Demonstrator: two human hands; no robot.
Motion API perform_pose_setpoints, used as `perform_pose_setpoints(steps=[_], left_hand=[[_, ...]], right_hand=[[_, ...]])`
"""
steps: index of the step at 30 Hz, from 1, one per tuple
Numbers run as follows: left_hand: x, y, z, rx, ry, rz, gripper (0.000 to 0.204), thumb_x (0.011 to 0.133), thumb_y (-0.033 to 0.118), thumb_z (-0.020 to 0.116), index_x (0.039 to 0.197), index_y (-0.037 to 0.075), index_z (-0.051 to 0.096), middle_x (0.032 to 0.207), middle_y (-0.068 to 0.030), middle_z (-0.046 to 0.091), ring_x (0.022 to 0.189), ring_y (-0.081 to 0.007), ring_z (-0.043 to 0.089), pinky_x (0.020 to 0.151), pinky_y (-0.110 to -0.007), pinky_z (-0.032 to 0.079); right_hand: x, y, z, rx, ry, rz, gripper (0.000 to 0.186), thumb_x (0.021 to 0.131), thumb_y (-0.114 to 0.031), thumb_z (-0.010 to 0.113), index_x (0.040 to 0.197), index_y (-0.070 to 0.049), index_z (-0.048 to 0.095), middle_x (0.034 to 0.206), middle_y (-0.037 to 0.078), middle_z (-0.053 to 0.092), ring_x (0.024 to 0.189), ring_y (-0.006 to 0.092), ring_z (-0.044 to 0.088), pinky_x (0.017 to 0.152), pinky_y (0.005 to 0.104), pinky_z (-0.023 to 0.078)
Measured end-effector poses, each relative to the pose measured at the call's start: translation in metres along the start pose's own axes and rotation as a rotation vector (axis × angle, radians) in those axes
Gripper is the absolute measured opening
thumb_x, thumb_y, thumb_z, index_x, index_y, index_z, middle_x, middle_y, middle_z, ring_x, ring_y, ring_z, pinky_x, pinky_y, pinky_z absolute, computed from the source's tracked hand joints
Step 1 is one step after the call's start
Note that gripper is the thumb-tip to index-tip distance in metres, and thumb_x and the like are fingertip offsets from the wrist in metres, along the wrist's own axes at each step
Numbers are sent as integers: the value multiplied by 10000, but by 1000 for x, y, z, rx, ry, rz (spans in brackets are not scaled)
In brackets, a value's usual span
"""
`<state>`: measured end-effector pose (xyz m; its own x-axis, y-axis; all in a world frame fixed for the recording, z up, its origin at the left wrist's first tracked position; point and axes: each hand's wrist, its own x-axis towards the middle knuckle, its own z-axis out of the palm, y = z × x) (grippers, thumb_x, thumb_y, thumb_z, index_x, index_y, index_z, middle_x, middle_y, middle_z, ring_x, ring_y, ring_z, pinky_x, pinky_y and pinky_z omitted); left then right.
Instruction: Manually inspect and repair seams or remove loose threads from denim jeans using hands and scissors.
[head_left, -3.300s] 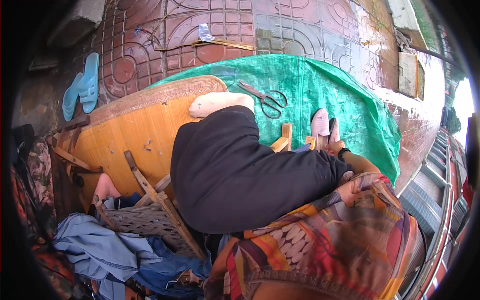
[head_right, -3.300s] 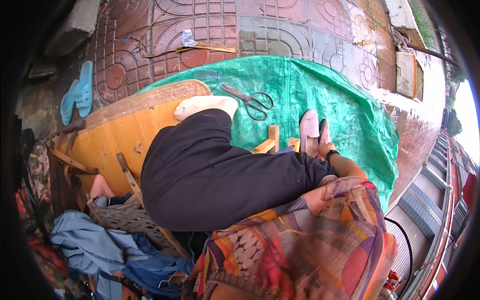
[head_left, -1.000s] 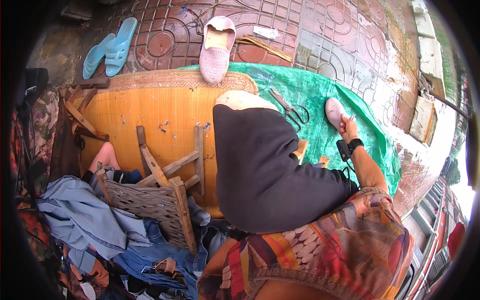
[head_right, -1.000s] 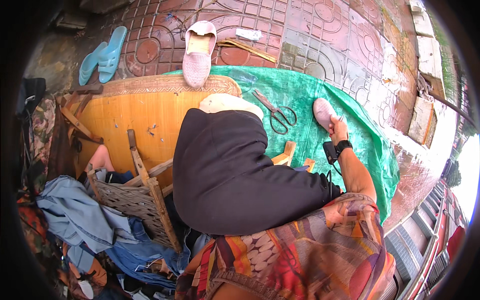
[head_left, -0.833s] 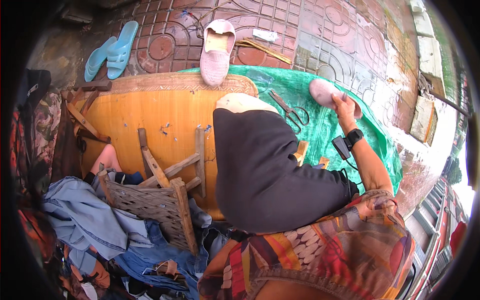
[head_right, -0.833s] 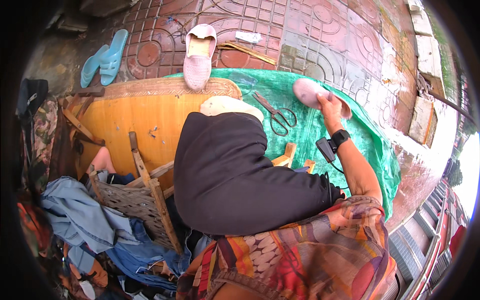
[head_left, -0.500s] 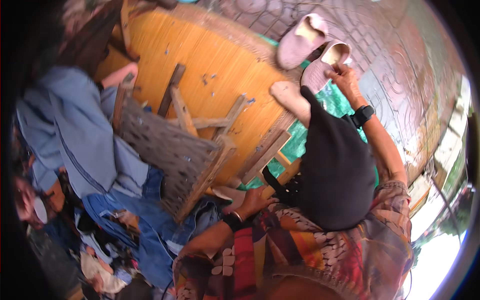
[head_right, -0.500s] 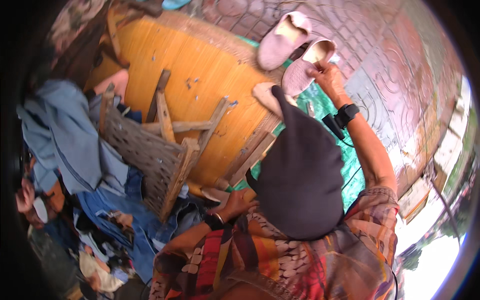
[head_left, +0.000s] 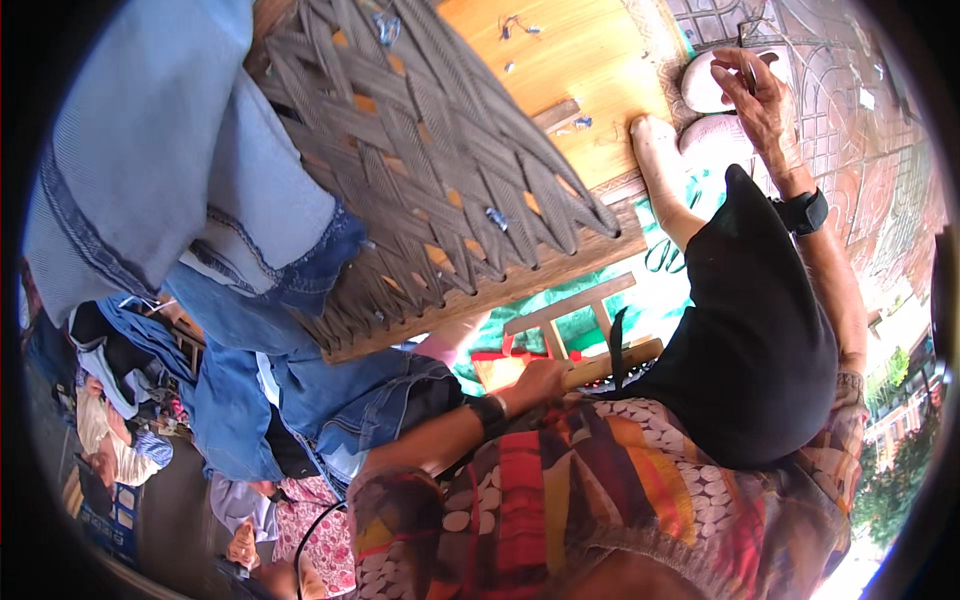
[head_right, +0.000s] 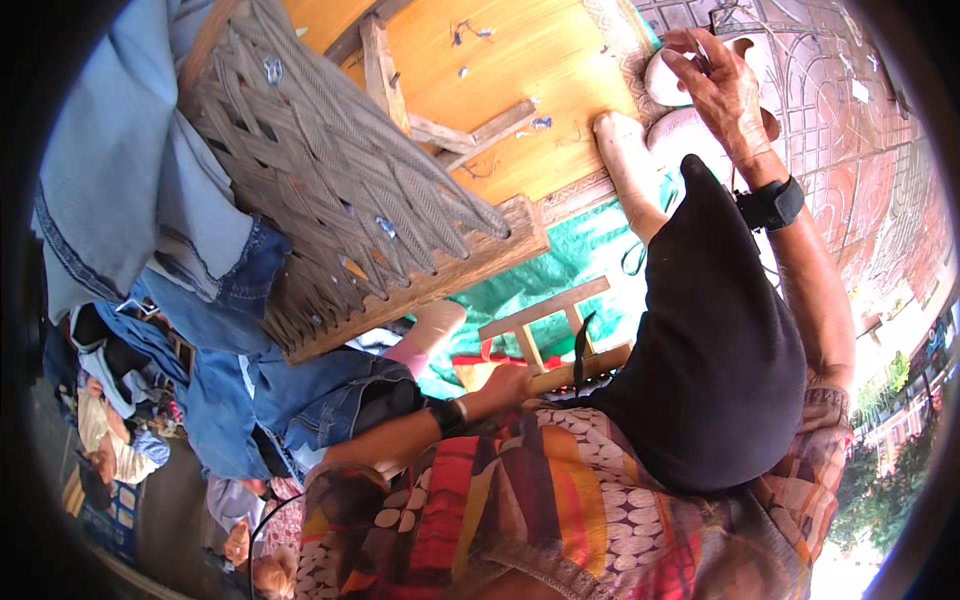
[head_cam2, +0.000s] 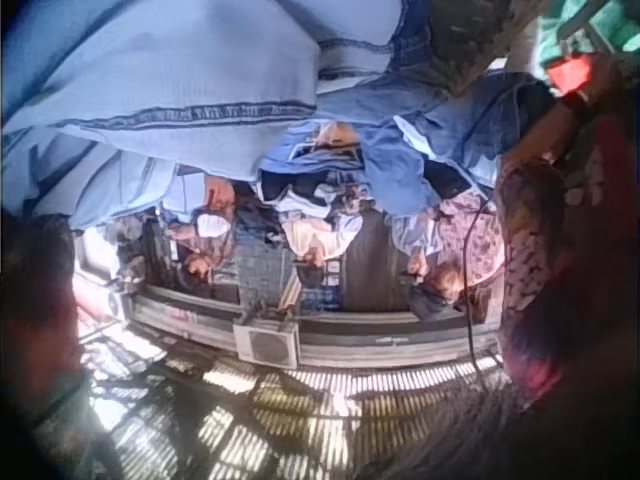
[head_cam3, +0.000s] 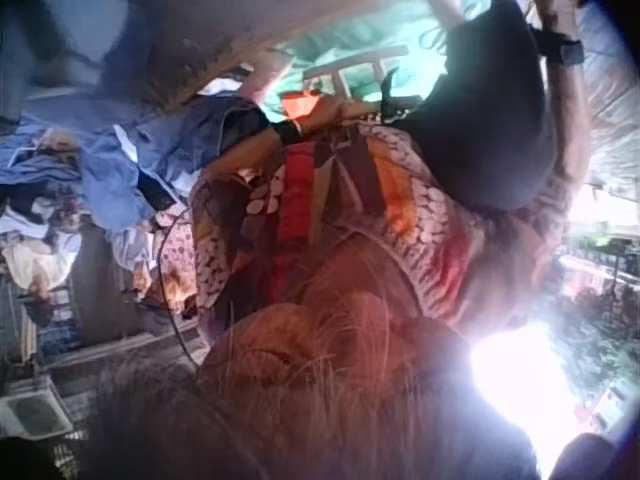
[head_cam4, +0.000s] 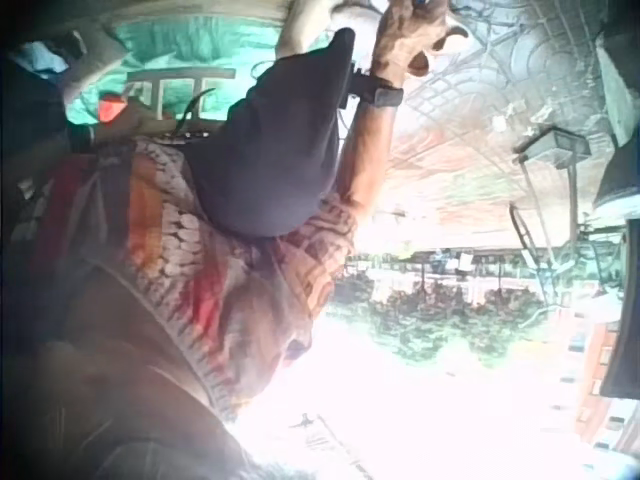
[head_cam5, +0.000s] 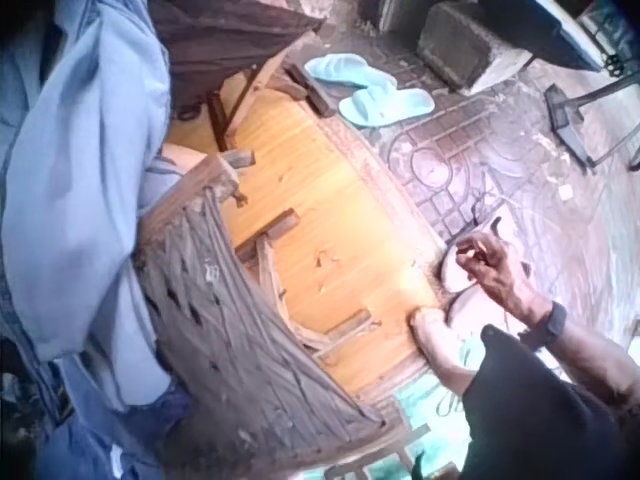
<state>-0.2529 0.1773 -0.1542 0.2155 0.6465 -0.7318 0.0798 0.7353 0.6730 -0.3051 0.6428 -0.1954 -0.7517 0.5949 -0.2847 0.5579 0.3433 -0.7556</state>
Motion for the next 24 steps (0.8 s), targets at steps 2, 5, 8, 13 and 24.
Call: perform_pose_setpoints(steps=[2, 5, 8, 13, 24], left_hand=[[8, -6, 23, 67, -68, -39, 414, 625, 368, 756, 844, 54, 600, 709, -175, 606, 691, -366, 605, 595, -440, 466], [21, -25, 63, 101, -112, 21, 419, 637, 385, 756, 802, 39, 588, 687, -192, 590, 682, -377, 602, 583, -444, 461], [33, -26, 73, 108, -169, 24, 441, 643, 393, 759, 779, 18, 573, 682, -195, 588, 685, -376, 603, 592, -444, 464], [42, -37, 94, 119, -118, 4, 440, 644, 383, 758, 807, 18, 576, 734, -184, 607, 703, -373, 605, 615, -447, 469], [64, -67, 120, 344, -132, -2, 203, 853, 233, 477, 1004, 104, 521, 674, -177, 597, 637, -354, 619, 512, -449, 470]], right_hand=[[-3, -4, 5, 16, -43, 7, 218, 852, -182, 619, 1031, -59, 606, 891, 8, 639, 652, 80, 559, 589, 222, 476], [-5, -2, 9, 60, -49, -33, 213, 852, -161, 621, 1035, -54, 604, 877, -6, 631, 662, 72, 554, 594, 213, 473], [-5, 3, 3, 9, -85, -9, 209, 867, -183, 610, 1041, -69, 609, 846, -7, 626, 665, 69, 548, 610, 223, 482], [2, 3, -2, 21, -93, -80, 204, 873, -217, 607, 1031, -89, 622, 793, -6, 615, 648, 76, 533, 606, 226, 479], [-5, -42, -9, 183, -74, -230, 218, 868, -195, 616, 1038, -60, 633, 874, -8, 632, 662, 60, 498, 618, 197, 420]])
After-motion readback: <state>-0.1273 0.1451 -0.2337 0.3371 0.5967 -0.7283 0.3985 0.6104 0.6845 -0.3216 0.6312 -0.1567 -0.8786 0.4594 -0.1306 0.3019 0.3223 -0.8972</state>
